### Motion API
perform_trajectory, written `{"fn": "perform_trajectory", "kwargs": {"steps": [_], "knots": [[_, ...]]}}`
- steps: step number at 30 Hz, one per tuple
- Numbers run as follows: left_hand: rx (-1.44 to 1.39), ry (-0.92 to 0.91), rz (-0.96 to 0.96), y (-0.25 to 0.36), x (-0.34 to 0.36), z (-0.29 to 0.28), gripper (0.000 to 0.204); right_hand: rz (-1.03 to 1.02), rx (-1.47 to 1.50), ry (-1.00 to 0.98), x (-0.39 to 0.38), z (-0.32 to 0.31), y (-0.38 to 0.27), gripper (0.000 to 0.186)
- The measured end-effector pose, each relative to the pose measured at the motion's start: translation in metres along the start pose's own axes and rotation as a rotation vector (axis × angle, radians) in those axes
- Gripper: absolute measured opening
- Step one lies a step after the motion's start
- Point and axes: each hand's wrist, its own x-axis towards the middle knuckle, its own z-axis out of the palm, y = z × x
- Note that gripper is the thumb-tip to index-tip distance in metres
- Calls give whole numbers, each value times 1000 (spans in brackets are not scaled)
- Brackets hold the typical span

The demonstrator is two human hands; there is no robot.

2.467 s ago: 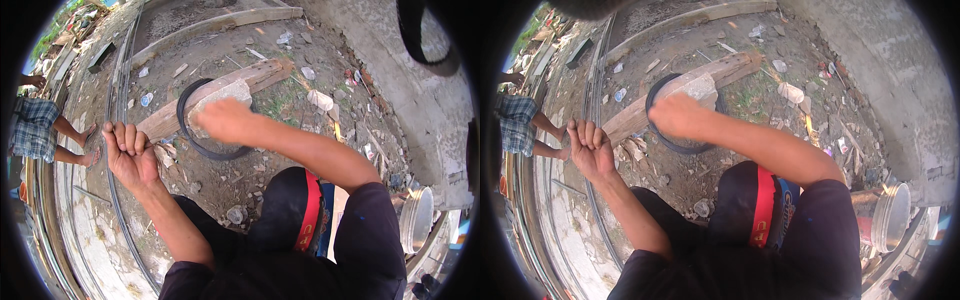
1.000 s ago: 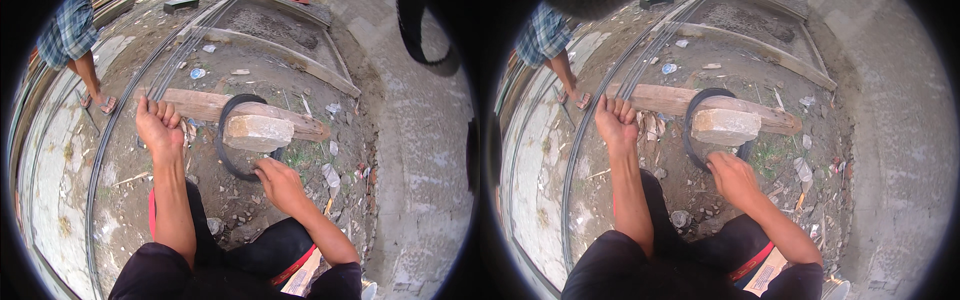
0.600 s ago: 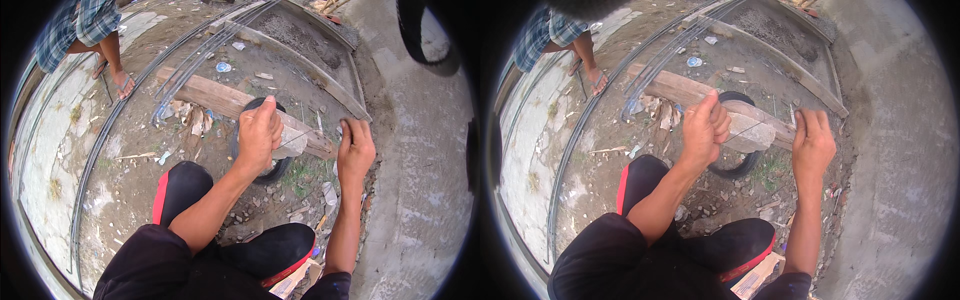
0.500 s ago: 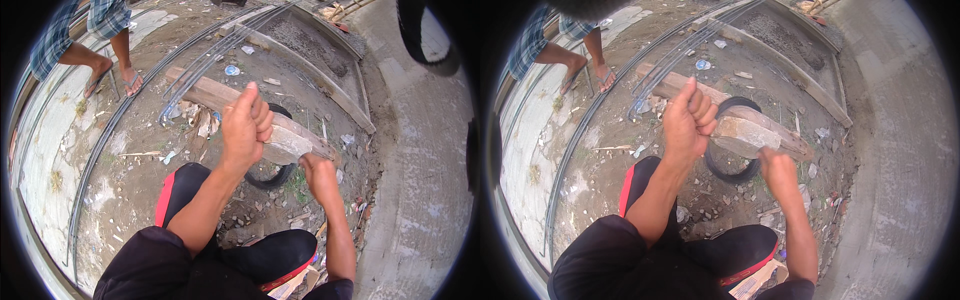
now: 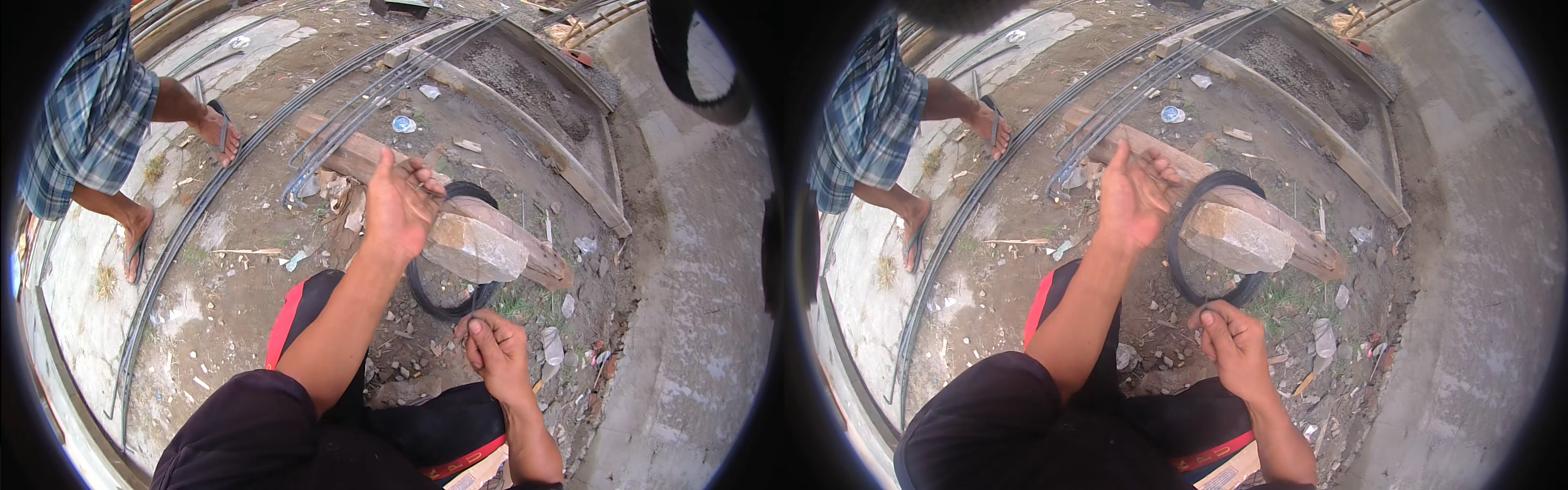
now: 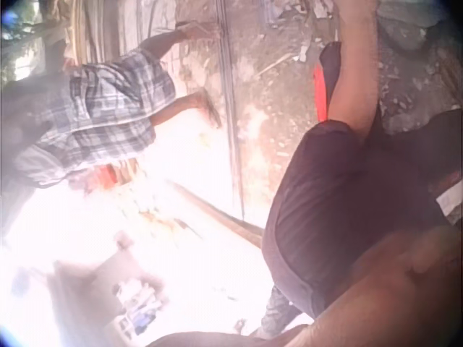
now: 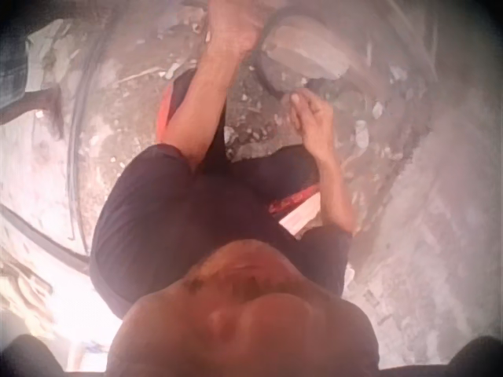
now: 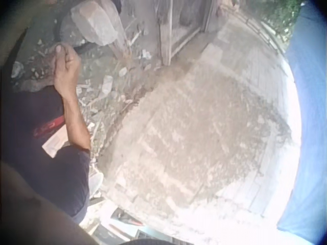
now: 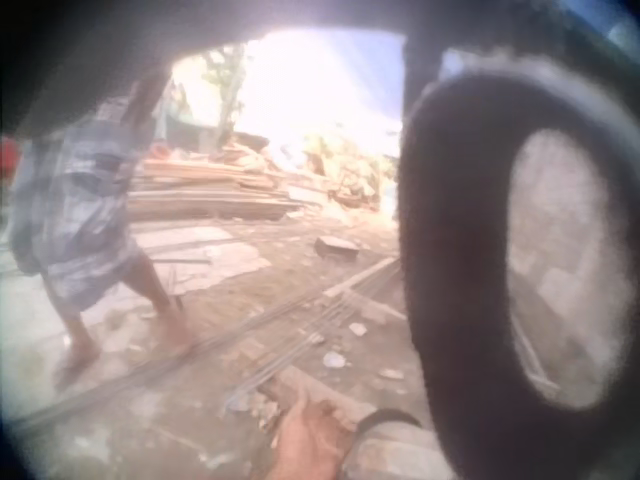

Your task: The person bends thin metal rods into rectangular shapes by hand, using a wooden block as a guide. They then stack the finished pieces together. Another person is seen working with similar rods in the background.

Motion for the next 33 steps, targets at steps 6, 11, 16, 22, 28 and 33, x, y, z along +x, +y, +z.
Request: {"fn": "perform_trajectory", "kwargs": {"steps": [6, 11, 16, 22, 28, 33], "knots": [[249, 76, -29, -41, -21, -4, 60, -54, -273, 170, 51, -12, 9, 28], [194, 39, -143, -32, -4, -24, 46, -147, -713, -21, 41, -6, 35, 19], [215, 40, -130, 0, 4, -25, 46, -40, -637, -249, 31, -5, 3, 16], [-4, 22, 36, 26, 9, -16, 46, -420, -846, 221, 11, -11, 4, 12], [137, 144, -26, -33, -11, -13, 49, -244, -988, 213, 20, -3, -1, 13], [258, 137, -20, -57, -18, -14, 54, -166, -1068, 200, 27, -8, 5, 13]]}}
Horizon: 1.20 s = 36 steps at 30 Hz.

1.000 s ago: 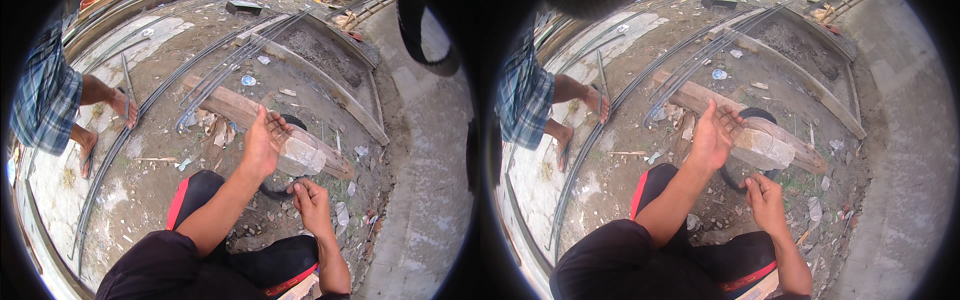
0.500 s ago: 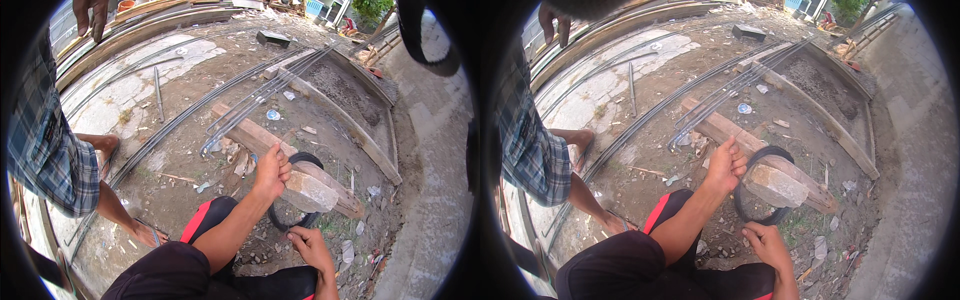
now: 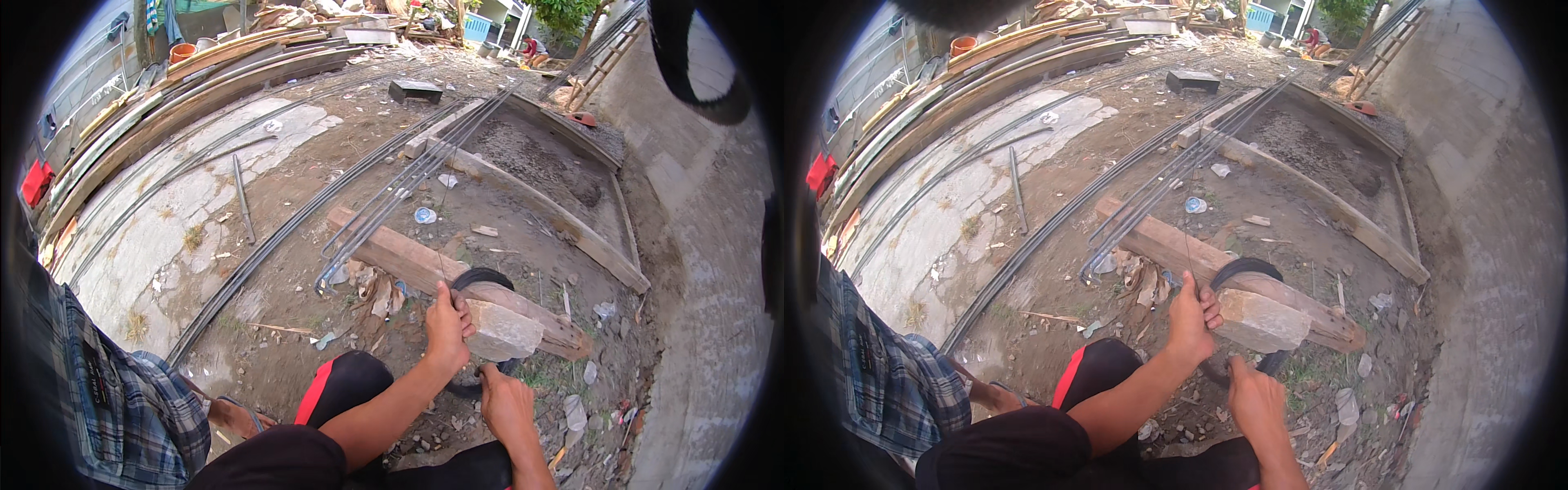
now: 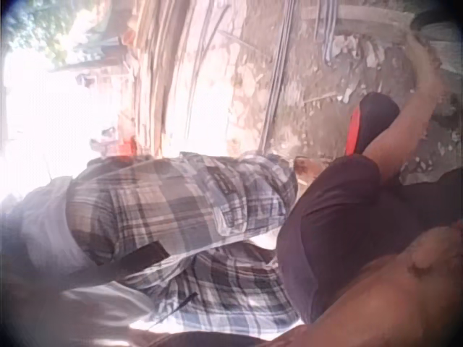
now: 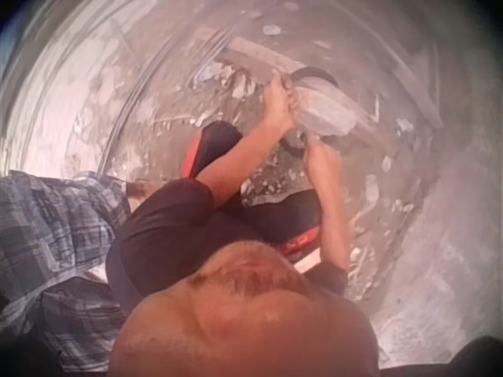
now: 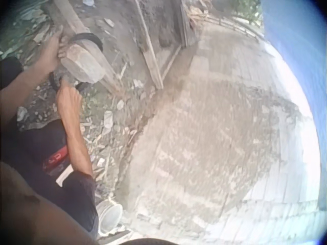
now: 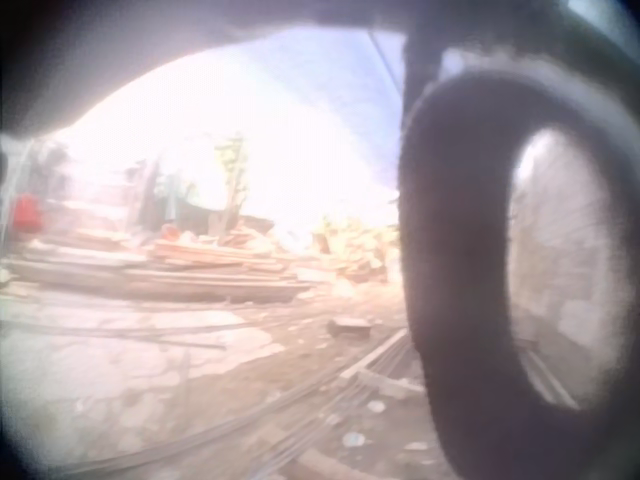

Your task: The person bends thin metal rods into rectangular shapes by hand, using a wooden block as a guide. They then stack the finished pieces together. Another person is seen working with similar rods in the background.

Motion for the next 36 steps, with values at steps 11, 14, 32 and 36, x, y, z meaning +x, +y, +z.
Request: {"fn": "perform_trajectory", "kwargs": {"steps": [11, 14, 32, 36], "knots": [[-111, -108, 164, 46, -1, 1, 63, 67, -11, 273, 1, 0, -6, 19], [-118, -157, 177, 61, 3, -3, 63, -17, -58, 298, -2, 1, 6, 25], [-71, -55, 234, 54, -1, 2, 64, -221, -125, 456, 1, 6, -10, 34], [-95, -54, 266, 54, -4, 4, 64, -192, -121, 452, 6, 3, -6, 28]]}}
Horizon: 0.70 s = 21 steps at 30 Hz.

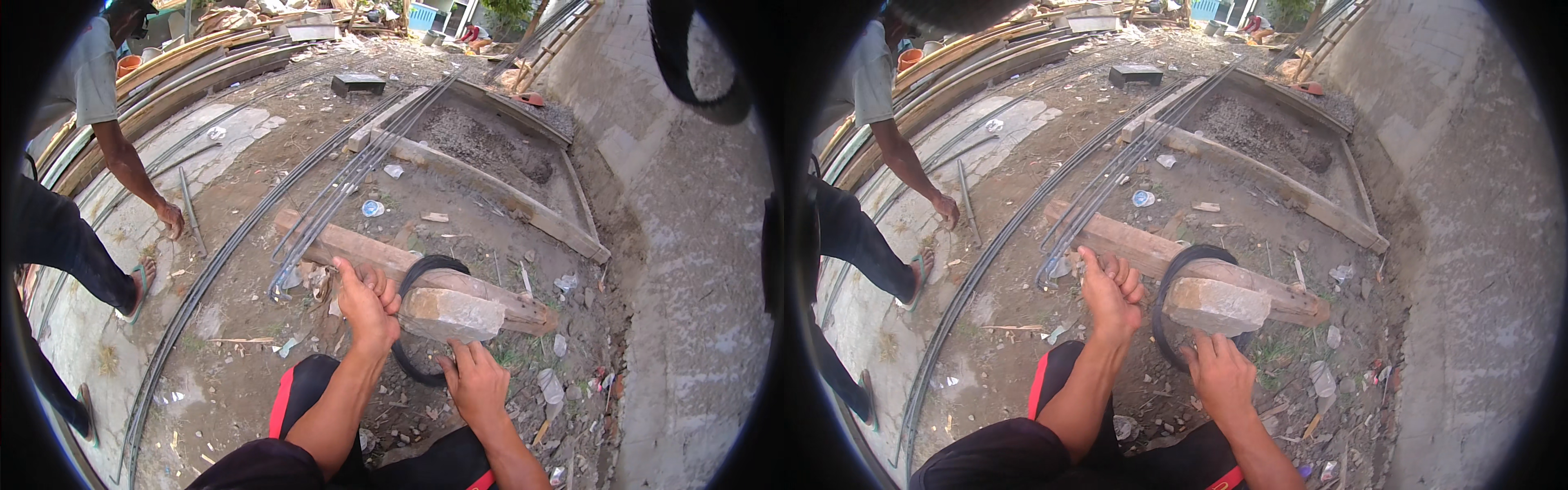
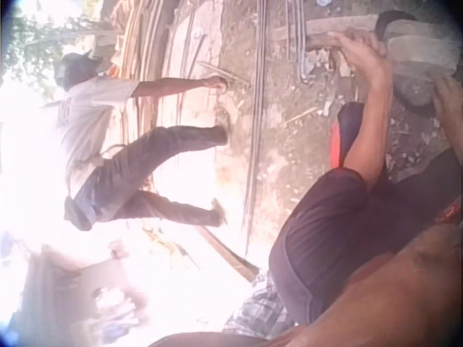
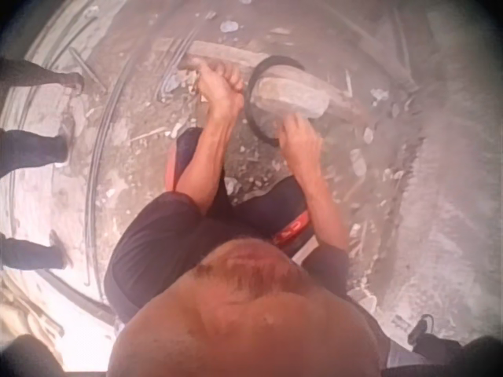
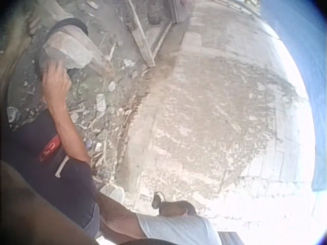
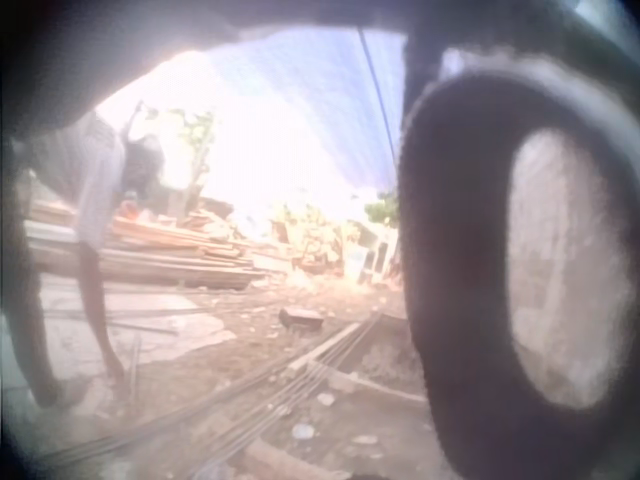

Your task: The person bends thin metal rods into rectangular shapes by hand, using a wooden block as a guide. They then stack the finished pieces together. Another person is seen working with similar rods in the background.

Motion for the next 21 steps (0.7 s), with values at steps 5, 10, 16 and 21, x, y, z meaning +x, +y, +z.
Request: {"fn": "perform_trajectory", "kwargs": {"steps": [5, 10, 16, 21], "knots": [[-22, -11, -8, 3, 1, 0, 63, 48, -29, -2, -1, 3, 0, 26], [-41, -187, -129, 3, -12, 7, 63, 55, 26, -170, -4, 8, 10, 18], [-34, -273, -262, -9, -8, -4, 64, -310, 238, -184, 27, -38, -30, 8], [-148, -352, -377, -11, -22, 13, 64, -31, 50, -263, -2, 11, 50, 18]]}}
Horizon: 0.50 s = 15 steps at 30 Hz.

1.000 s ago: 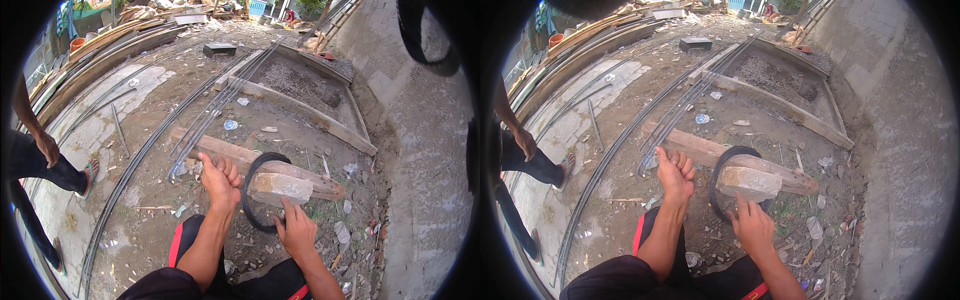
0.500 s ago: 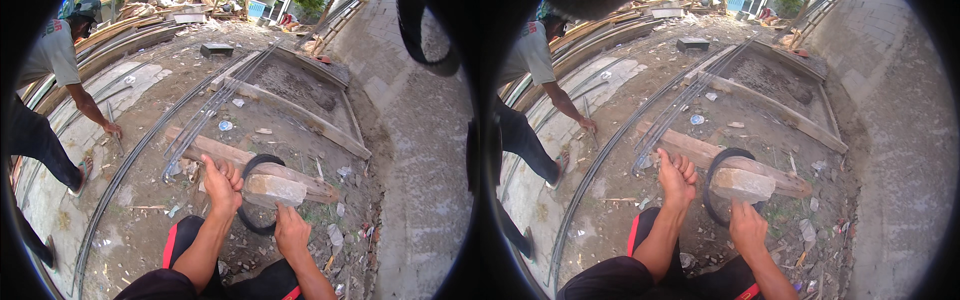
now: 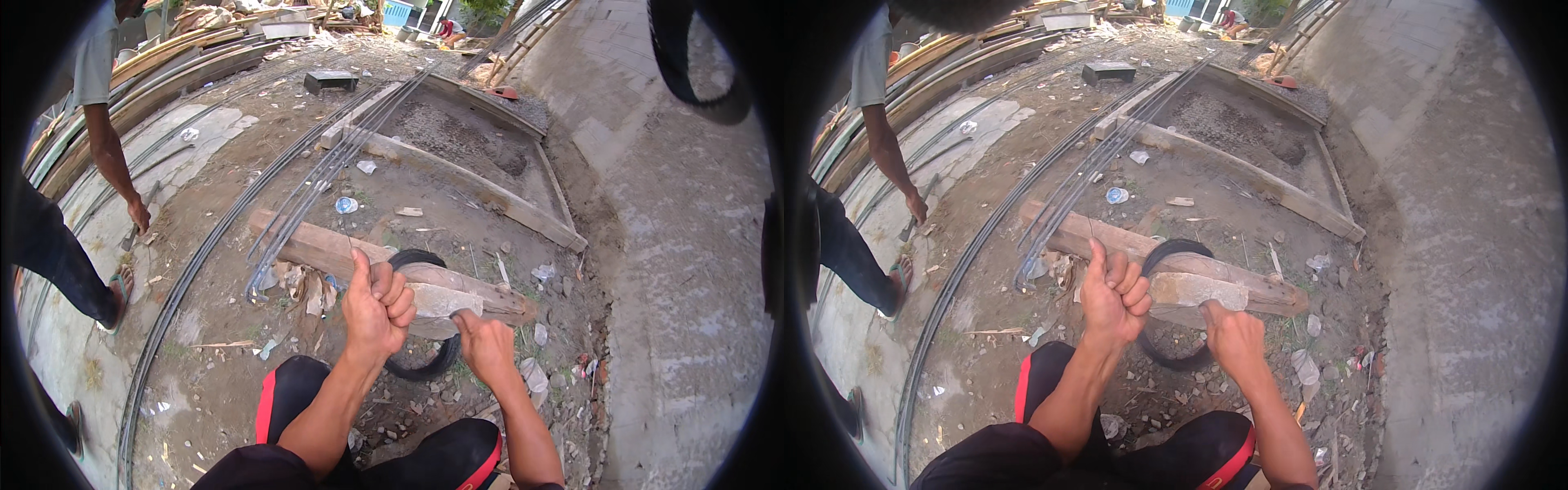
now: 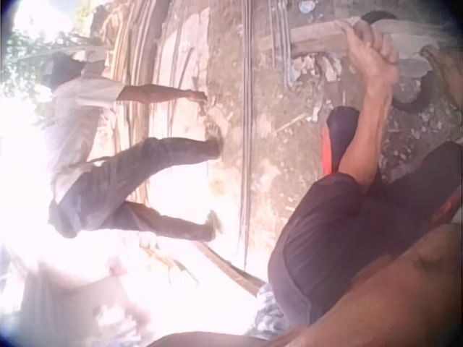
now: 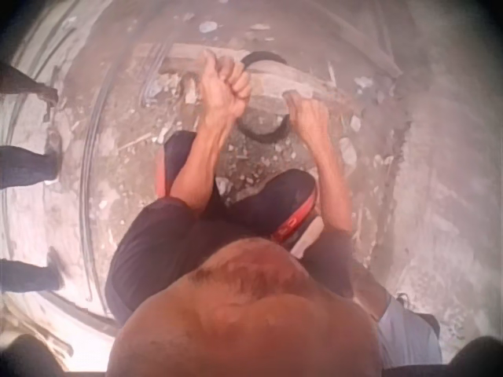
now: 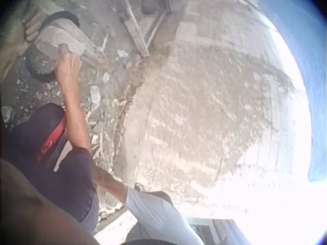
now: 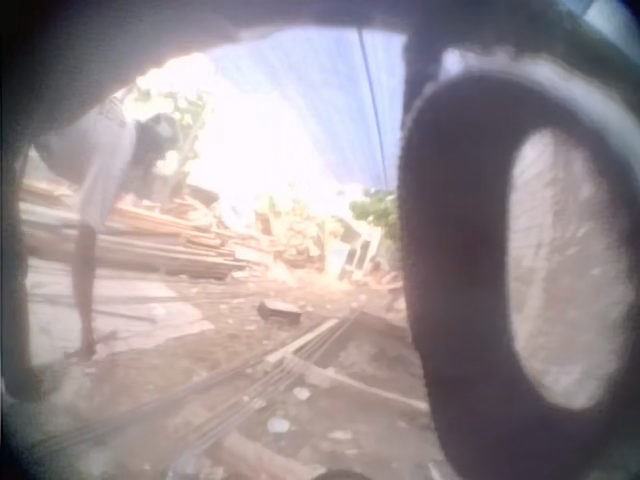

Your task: The person bends thin metal rods into rectangular shapes by hand, using a wooden block as a guide. They then stack the finished pieces together. Another person is seen working with similar rods in the background.

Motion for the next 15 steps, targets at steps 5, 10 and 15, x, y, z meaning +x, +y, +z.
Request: {"fn": "perform_trajectory", "kwargs": {"steps": [5, 10, 15], "knots": [[-24, -99, -18, 16, 7, -20, 61, 8, 853, -610, -9, -59, -29, 24], [-47, 129, 57, 6, 30, -38, 55, 288, 489, -505, -19, -59, 22, 25], [11, 523, 438, 38, 42, -53, 58, 523, 307, -534, -108, -43, 84, 24]]}}
